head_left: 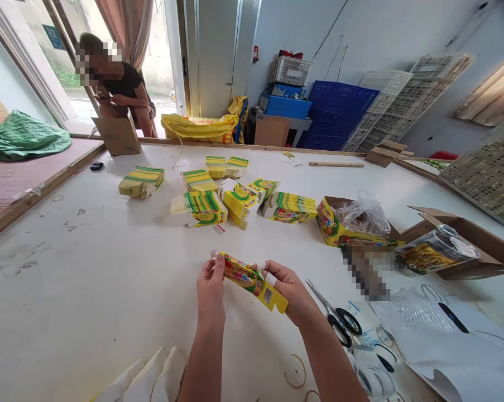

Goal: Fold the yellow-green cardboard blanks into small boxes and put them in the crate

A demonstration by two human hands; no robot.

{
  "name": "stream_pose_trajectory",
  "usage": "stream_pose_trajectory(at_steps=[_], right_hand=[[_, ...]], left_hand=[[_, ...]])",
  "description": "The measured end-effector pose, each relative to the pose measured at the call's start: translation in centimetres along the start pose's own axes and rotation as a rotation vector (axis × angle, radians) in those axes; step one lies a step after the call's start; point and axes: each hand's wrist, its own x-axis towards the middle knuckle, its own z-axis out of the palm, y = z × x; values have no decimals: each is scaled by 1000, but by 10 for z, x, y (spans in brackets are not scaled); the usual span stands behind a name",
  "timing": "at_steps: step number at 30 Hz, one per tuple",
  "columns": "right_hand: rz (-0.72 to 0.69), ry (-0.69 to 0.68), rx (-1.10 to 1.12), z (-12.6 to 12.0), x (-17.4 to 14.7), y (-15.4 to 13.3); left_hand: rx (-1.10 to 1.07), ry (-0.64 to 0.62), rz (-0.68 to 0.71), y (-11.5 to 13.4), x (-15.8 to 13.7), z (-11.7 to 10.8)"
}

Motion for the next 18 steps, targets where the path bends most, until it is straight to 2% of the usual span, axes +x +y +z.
stream_pose_trajectory(at_steps=[6, 18], right_hand=[[-56, -62, -113, -1, -1, 2], [-115, -22, -135, 3, -1, -2]], left_hand=[[-58, 24, -21, 1, 2, 0], [-111, 36, -106, -2, 4, -2]])
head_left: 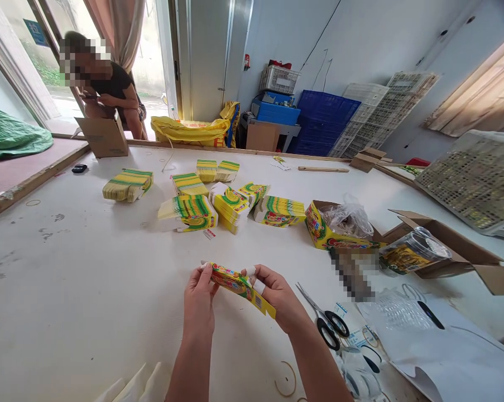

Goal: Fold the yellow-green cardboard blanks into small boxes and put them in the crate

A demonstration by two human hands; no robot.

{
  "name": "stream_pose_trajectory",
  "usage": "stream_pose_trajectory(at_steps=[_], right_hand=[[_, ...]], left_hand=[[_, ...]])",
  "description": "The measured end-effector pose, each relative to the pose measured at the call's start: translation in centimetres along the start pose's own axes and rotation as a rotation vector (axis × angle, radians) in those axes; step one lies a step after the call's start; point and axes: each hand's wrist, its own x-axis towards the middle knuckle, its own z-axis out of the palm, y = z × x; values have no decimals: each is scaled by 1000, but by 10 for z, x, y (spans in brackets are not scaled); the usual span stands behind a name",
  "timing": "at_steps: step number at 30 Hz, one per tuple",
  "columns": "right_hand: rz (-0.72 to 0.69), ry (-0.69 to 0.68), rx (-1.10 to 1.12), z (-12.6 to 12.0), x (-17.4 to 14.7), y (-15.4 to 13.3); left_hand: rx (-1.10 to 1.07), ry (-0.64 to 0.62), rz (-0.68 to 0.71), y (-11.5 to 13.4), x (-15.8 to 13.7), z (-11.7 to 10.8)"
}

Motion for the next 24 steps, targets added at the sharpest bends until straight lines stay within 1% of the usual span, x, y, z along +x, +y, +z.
stream_pose_trajectory(at_steps=[4, 8, 11, 17, 24], right_hand=[[-11, 8, 28, 1, 0, 1], [-16, -11, 44, 3, 1, 3], [-26, -25, 48, 3, 1, 2], [-9, -41, 54, 4, 0, 1], [-11, -55, 58, 5, 0, 2]], left_hand=[[-31, 0, -55, 1, -2, 2], [-15, -50, -95, 2, -5, 4], [1, -61, -90, 3, -7, 4], [-2, -16, -89, 4, -6, 5], [17, -24, -91, 3, -5, 4]])
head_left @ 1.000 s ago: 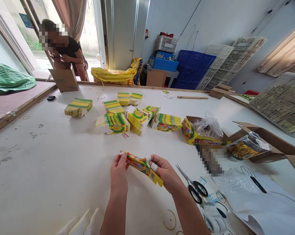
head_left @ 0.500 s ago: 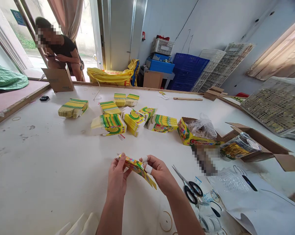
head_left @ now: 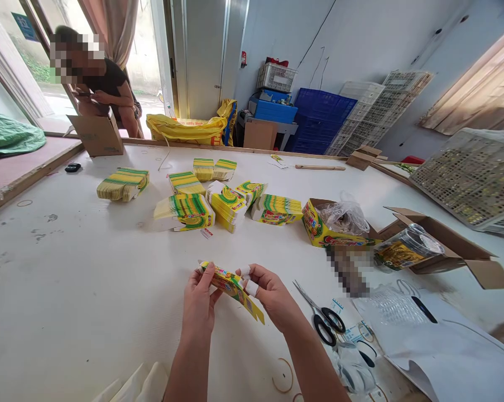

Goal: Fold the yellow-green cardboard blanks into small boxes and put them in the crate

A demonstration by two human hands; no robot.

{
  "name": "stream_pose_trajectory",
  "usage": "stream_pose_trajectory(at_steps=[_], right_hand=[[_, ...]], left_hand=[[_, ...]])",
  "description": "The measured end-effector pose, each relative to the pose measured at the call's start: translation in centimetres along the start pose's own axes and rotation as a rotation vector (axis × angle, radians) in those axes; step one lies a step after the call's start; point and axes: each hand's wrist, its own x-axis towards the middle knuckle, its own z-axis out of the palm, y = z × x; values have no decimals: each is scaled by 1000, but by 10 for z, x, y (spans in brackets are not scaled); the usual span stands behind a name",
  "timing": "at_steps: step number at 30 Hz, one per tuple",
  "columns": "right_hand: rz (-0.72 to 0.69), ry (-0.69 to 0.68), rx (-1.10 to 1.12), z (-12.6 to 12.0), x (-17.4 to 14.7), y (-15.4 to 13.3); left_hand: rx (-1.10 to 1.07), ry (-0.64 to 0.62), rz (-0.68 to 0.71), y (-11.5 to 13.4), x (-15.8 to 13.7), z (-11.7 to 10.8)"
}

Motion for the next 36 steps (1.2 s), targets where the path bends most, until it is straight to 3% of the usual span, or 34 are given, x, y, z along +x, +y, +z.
stream_pose_trajectory(at_steps=[24, 36], right_hand=[[-20, -23, 22, -6, 4, 12], [-20, 28, 19, 2, 0, -1]], left_hand=[[27, 1, -8, -2, 2, -1], [12, -29, -17, -3, -2, 0]])
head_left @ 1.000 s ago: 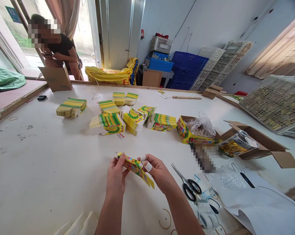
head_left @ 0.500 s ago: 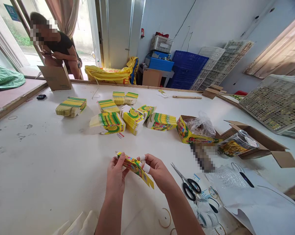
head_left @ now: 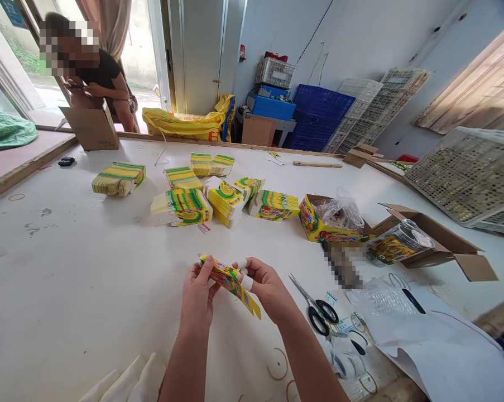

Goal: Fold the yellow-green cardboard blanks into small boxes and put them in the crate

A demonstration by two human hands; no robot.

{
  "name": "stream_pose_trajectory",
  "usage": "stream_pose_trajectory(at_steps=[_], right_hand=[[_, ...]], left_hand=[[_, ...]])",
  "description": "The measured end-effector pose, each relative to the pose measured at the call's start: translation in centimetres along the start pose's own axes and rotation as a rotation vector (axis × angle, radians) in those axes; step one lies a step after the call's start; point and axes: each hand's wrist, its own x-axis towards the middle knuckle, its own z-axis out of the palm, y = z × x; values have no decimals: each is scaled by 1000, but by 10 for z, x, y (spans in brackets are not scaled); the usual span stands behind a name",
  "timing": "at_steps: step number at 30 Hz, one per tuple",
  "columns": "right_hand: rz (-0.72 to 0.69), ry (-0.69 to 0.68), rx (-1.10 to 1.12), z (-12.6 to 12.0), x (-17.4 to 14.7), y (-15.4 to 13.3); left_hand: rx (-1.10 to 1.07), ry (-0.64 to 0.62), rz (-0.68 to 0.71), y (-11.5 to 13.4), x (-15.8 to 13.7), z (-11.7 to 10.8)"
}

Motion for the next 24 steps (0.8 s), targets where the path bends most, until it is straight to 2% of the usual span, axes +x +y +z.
stream_pose_trajectory(at_steps=[24], right_hand=[[-78, 56, -116, 14, 2, 13]], left_hand=[[-27, 22, 52, 1, -5, 0]])
